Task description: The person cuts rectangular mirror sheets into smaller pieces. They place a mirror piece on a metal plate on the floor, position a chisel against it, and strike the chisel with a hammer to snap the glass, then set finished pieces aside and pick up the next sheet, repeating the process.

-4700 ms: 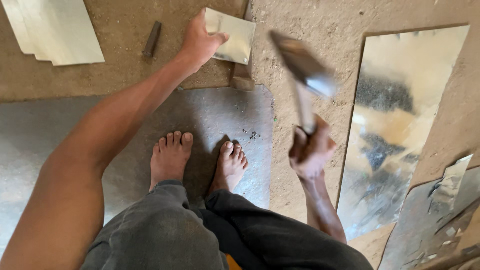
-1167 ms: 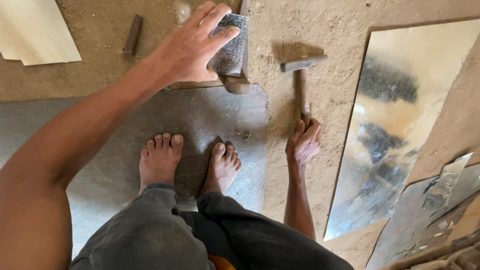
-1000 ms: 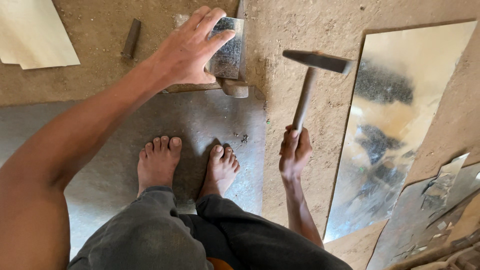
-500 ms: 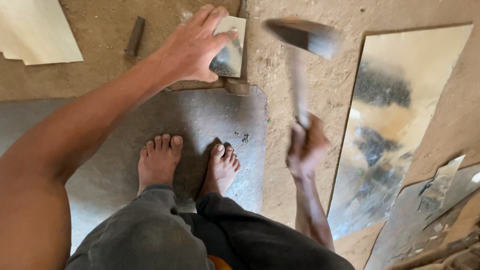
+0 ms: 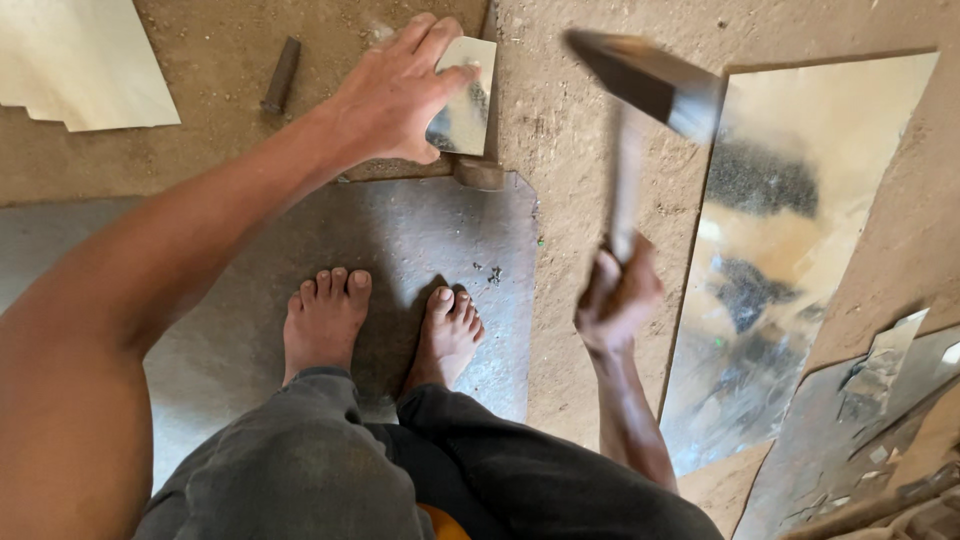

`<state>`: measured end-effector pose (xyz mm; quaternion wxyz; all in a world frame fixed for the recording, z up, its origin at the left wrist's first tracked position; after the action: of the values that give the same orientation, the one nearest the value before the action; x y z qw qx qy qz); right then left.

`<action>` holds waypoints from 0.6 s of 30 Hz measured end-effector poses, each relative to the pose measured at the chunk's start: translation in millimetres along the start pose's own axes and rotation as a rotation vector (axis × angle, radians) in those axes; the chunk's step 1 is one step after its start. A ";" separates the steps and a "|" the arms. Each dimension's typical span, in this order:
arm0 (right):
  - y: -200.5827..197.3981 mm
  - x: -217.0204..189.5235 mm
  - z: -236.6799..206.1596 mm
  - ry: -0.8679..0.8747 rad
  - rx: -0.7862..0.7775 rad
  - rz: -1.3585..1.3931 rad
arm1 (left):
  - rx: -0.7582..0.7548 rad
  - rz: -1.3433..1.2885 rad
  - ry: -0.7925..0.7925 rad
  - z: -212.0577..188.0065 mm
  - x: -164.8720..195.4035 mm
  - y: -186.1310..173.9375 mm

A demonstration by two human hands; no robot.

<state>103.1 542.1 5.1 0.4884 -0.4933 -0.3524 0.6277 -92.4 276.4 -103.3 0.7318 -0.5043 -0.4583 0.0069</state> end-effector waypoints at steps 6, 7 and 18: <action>12.1 -13.6 7.8 -0.065 0.286 0.472 | -0.012 -0.009 -0.013 -1.4 -1.5 5.1; 25.3 -15.5 13.7 -0.006 0.048 0.260 | -0.037 -0.046 -0.030 -0.7 -2.3 5.4; -25.2 -18.5 18.2 -0.162 0.396 0.658 | -0.001 0.001 -0.023 0.8 -0.6 -3.7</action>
<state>92.9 532.0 38.3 0.3173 -0.4248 -0.0847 0.8436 -95.0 274.9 -101.0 0.7262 -0.5047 -0.4667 0.0128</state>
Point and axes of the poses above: each hand's wrist, its own z-axis towards the middle knuckle, its own y-axis out of the palm, x = y × z, the point moved 2 cm from there along z, towards the middle knuckle, and after that the axes turned 12 degrees about -z, right-handed, at the moved point
